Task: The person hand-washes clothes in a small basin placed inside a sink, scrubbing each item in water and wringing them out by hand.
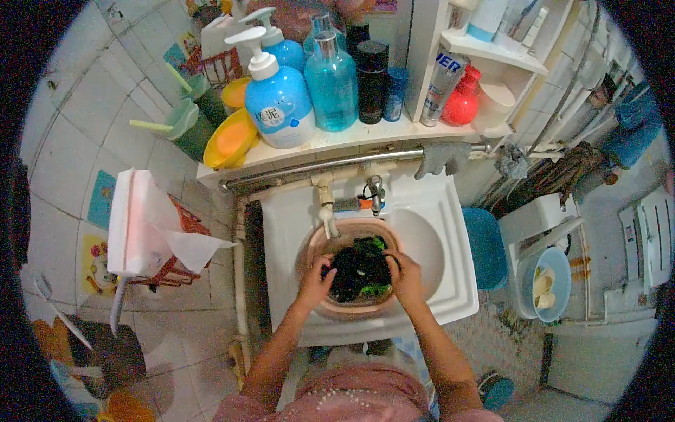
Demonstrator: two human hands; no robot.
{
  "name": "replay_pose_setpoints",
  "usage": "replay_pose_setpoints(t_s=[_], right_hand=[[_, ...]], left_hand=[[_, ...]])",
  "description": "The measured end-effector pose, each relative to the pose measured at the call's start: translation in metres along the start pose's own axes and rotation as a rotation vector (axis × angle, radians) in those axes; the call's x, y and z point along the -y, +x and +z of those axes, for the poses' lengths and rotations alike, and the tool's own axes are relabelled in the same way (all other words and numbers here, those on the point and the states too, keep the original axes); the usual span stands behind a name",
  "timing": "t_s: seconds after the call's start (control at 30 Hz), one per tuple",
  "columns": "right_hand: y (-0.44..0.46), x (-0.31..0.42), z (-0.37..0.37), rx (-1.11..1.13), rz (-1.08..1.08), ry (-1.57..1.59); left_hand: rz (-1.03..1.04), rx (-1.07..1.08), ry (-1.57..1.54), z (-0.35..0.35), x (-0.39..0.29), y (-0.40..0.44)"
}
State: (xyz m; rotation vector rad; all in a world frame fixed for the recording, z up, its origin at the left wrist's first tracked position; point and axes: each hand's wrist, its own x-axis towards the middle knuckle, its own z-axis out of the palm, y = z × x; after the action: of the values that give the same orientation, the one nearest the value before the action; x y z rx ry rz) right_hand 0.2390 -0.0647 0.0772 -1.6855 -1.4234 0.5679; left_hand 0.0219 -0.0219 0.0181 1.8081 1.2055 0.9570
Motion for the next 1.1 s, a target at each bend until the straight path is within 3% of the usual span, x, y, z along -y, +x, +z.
replay_pose_setpoints(t_s=[0.03, 0.07, 0.1, 0.17, 0.2, 0.3, 0.57, 0.73, 0.8, 0.83, 0.87, 0.93, 0.97, 1.0, 1.03, 1.07, 1.1], right_hand=[[-0.004, -0.017, 0.014, 0.045, 0.015, -0.018], [-0.01, -0.035, 0.029, 0.087, 0.028, -0.036], [-0.015, -0.05, 0.043, 0.09, 0.033, -0.037], [-0.026, -0.072, 0.064, 0.126, -0.216, -0.473], [-0.034, -0.075, 0.071, 0.129, -0.21, -0.474], [-0.051, -0.087, 0.089, 0.629, -0.071, -0.831], [-0.046, -0.118, 0.122, 0.601, -0.03, -0.854], [-0.049, -0.152, 0.144, 0.574, -0.01, -0.874], [-0.055, -0.165, 0.149, 0.281, -0.275, -1.054], [-0.054, -0.158, 0.144, 0.282, -0.276, -1.049], [-0.049, -0.152, 0.138, 0.346, -0.233, -0.961], [-0.036, -0.13, 0.12, 0.397, -0.196, -0.872], [-0.032, -0.118, 0.112, 0.45, -0.007, -0.791], [-0.033, -0.109, 0.107, 0.502, 0.18, -0.702], [-0.039, -0.103, 0.103, 0.37, 0.064, -0.743], [-0.04, -0.099, 0.099, 0.359, 0.065, -0.743], [-0.036, -0.095, 0.093, 0.381, 0.194, -0.578]], left_hand=[[-0.137, 0.156, 0.149, 0.012, 0.015, -0.006], [-0.098, 0.148, 0.136, 0.032, 0.036, -0.015], [-0.097, 0.201, 0.355, 0.039, 0.03, -0.018], [-0.036, 0.313, 0.627, 0.061, 0.046, -0.033], [-0.039, 0.319, 0.624, 0.068, 0.046, -0.037], [-0.068, 0.397, 0.681, 0.085, 0.052, -0.043], [-0.09, 0.498, 0.856, 0.099, 0.071, -0.04], [-0.014, 0.312, 0.812, 0.113, 0.093, -0.041], [0.0, 0.305, 0.815, 0.109, 0.087, -0.037], [0.015, 0.306, 0.818, 0.103, 0.079, -0.034], [0.016, 0.305, 0.822, 0.099, 0.071, -0.029], [-0.372, 0.454, 0.492, 0.089, 0.054, -0.016], [-0.365, 0.45, 0.497, 0.087, 0.057, -0.021], [-0.231, 0.414, 0.563, 0.086, 0.068, -0.03], [-0.094, 0.376, 0.625, 0.083, 0.073, -0.035], [-0.084, 0.376, 0.628, 0.08, 0.077, -0.04], [-0.046, 0.317, 0.511, 0.073, 0.074, -0.039]])
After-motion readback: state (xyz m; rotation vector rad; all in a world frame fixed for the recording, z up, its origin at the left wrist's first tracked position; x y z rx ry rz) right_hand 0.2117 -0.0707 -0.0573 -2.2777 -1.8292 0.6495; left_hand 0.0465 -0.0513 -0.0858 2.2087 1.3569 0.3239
